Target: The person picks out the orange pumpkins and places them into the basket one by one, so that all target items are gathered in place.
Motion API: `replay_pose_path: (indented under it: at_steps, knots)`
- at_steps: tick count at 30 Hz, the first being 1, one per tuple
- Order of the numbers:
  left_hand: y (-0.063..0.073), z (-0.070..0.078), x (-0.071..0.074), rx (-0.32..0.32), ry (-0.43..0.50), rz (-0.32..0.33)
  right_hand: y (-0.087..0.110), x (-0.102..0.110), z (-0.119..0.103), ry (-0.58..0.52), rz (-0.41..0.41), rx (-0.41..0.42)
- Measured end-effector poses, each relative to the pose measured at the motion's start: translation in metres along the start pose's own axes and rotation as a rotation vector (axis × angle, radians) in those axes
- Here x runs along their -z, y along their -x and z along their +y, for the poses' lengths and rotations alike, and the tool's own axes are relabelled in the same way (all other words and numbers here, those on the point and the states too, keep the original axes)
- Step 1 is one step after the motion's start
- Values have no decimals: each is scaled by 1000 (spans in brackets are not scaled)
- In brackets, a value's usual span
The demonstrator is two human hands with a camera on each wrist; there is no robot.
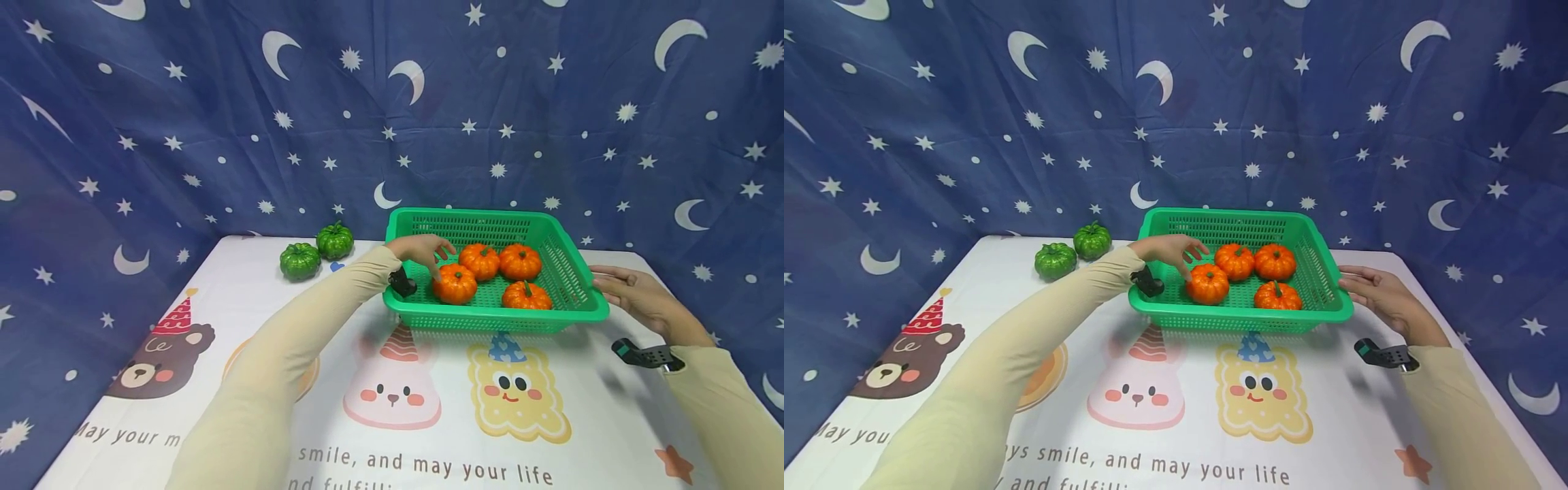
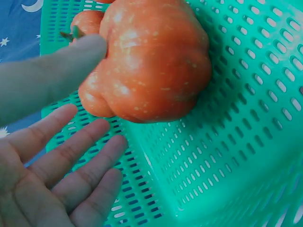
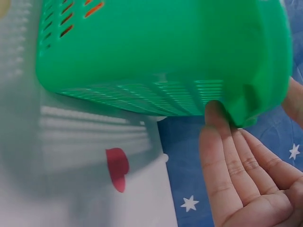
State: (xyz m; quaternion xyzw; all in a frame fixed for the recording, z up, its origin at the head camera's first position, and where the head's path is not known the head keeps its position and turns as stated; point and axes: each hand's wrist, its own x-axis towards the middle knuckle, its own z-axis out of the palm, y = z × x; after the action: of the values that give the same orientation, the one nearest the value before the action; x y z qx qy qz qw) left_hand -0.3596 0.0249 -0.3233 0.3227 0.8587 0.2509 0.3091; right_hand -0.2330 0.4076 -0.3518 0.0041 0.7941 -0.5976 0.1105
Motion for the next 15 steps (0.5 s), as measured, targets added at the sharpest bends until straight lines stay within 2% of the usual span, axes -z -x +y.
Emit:
replay_pose_path:
  at_steps: [5, 10, 15]
  knots:
    - [4, 2, 5, -27, 15, 4, -1, 7, -5, -7, -28, 34]
    - [9, 2, 11, -57, 56, 10, 0, 14, -8, -157, -73, 88]
    - [18, 1, 13, -66, 91, 15, 1, 16, -11, -209, -105, 160]
